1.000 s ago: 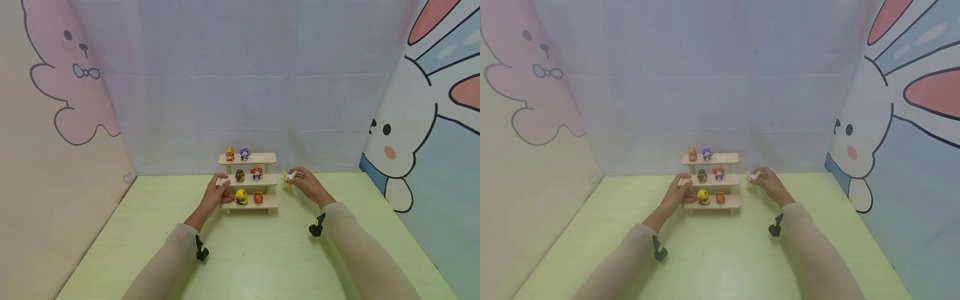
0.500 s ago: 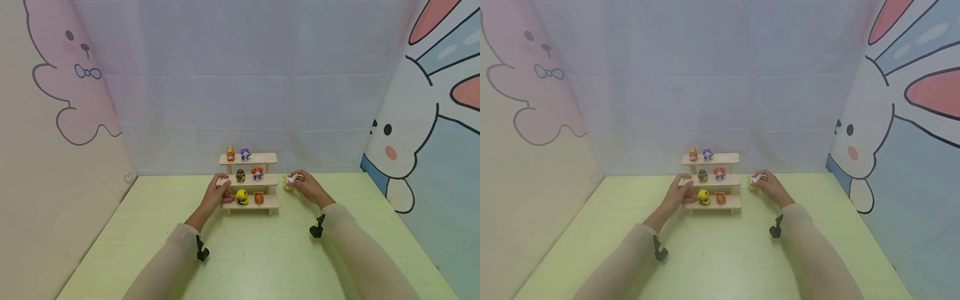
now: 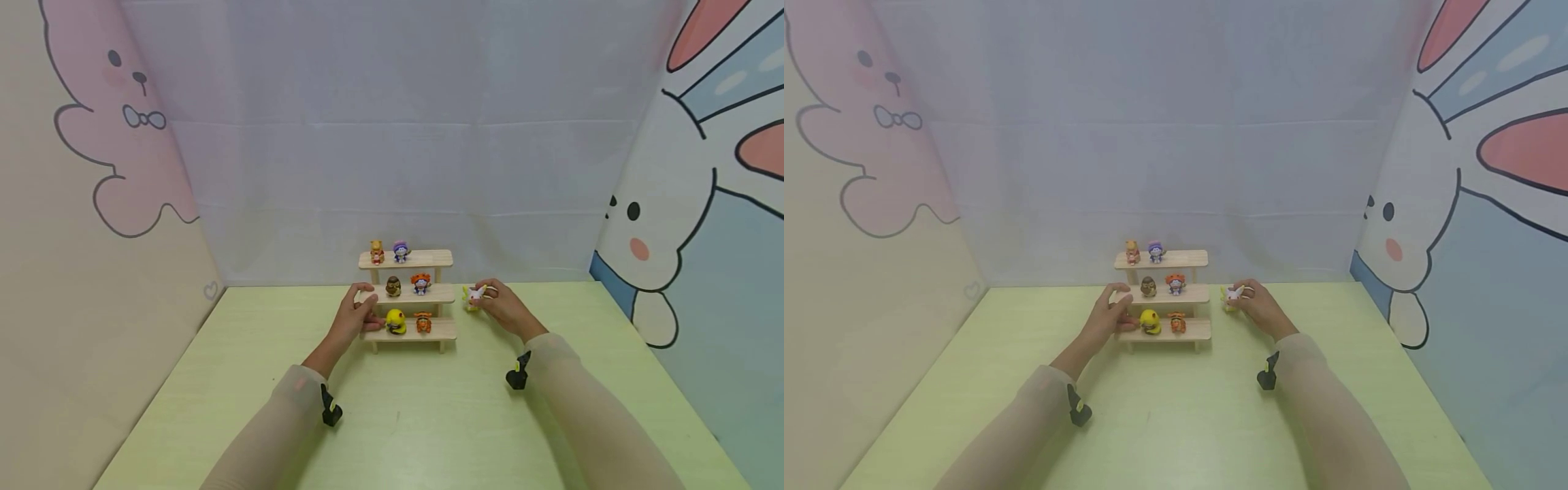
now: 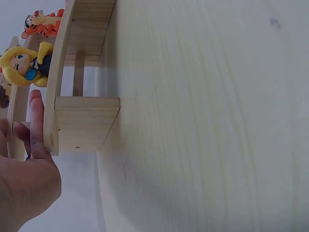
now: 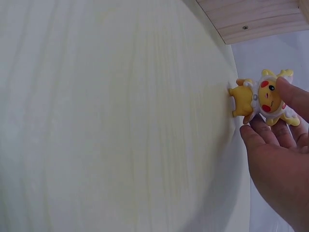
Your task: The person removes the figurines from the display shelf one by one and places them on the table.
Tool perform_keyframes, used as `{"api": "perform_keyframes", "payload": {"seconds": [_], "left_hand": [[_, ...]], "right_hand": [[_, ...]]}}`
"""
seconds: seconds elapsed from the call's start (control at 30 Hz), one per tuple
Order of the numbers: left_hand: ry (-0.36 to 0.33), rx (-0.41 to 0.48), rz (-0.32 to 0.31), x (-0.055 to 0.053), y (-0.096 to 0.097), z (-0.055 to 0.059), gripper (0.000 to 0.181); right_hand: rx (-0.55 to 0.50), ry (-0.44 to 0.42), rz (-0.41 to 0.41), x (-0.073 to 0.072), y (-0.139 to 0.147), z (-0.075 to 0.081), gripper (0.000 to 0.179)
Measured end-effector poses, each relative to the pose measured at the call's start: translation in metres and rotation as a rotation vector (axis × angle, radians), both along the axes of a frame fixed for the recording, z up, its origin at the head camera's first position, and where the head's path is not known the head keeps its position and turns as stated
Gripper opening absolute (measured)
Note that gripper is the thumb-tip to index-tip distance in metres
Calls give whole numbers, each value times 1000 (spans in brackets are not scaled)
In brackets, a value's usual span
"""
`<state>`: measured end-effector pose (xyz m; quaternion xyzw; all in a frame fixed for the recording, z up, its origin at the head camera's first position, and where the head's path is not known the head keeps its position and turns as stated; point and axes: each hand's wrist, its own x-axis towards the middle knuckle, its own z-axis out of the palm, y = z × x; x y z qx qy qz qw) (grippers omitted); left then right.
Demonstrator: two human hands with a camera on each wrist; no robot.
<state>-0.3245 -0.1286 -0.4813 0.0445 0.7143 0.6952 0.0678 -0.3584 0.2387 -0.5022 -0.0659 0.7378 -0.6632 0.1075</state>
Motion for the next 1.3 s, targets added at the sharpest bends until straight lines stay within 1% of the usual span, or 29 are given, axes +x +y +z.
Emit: {"api": "perform_keyframes", "payload": {"seconds": [0.3,0.47,0.6,0.77,0.9,1.13,1.3], "left_hand": [[6,-7,1,1,1,1,43],[5,-16,9,0,0,0,40],[3,-5,10,0,0,0,39],[4,8,7,0,1,0,40],[1,15,17,0,1,0,35],[4,9,21,1,2,0,29],[6,11,17,2,1,1,30]], "right_hand": [[7,-10,-14,0,0,1,61],[-5,-8,-7,1,3,3,62],[-7,1,-3,1,6,6,62],[0,23,13,-2,11,12,63],[-13,26,26,-4,14,18,66],[25,43,52,-8,16,29,67],[41,61,67,-10,14,40,64]]}}
